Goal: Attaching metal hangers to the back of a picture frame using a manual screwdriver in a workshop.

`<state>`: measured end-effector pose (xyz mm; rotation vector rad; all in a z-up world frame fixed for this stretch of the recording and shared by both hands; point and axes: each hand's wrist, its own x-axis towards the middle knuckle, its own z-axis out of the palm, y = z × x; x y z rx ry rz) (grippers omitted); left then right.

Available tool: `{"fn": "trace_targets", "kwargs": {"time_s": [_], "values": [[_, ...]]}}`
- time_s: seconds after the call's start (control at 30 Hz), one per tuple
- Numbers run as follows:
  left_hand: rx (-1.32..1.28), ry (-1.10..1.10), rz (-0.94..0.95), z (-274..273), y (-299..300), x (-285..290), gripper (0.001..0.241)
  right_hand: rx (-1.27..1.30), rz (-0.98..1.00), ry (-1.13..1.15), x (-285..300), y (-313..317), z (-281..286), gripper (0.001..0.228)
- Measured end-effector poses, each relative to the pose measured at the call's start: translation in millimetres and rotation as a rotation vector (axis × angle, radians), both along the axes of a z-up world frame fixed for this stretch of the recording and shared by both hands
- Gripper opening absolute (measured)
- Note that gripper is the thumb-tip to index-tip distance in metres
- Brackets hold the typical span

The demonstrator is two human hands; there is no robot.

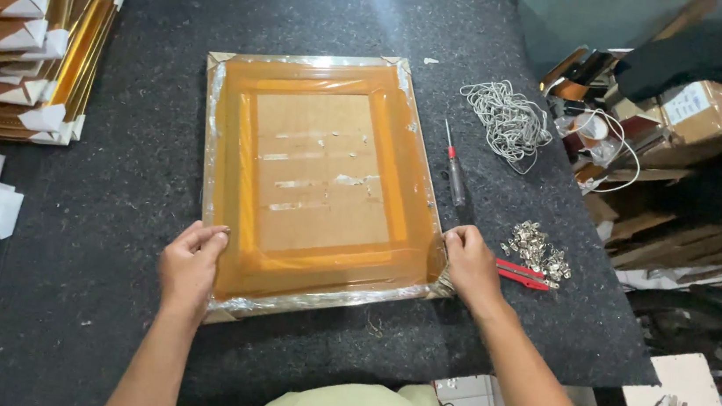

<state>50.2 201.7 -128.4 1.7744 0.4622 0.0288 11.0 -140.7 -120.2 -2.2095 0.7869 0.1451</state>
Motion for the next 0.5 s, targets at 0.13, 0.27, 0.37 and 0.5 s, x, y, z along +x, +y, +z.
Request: {"fn": "trace_targets", "kwargs": {"time_s": [0.13,0.27,0.37,0.5], "values": [[0.079,0.052,-0.045,9,-12,-11,0.021,-0.045,0.012,0.033,-11,-5,6,0.029],[0.048,0.041,-0.052,22,-18,-17,0.020,-0.025,-0.025,0.002,-19,5,24,0.027],[0.139,0.008,-0.063,5,-26,-14,0.018,-0.031,-0.013,-0.076,-23,15,34,0.024],[0.073,0.025,-0.148,19,-50,-12,0.016,0.079,0.015,-0.179,-18,28,26,0.019]]}}
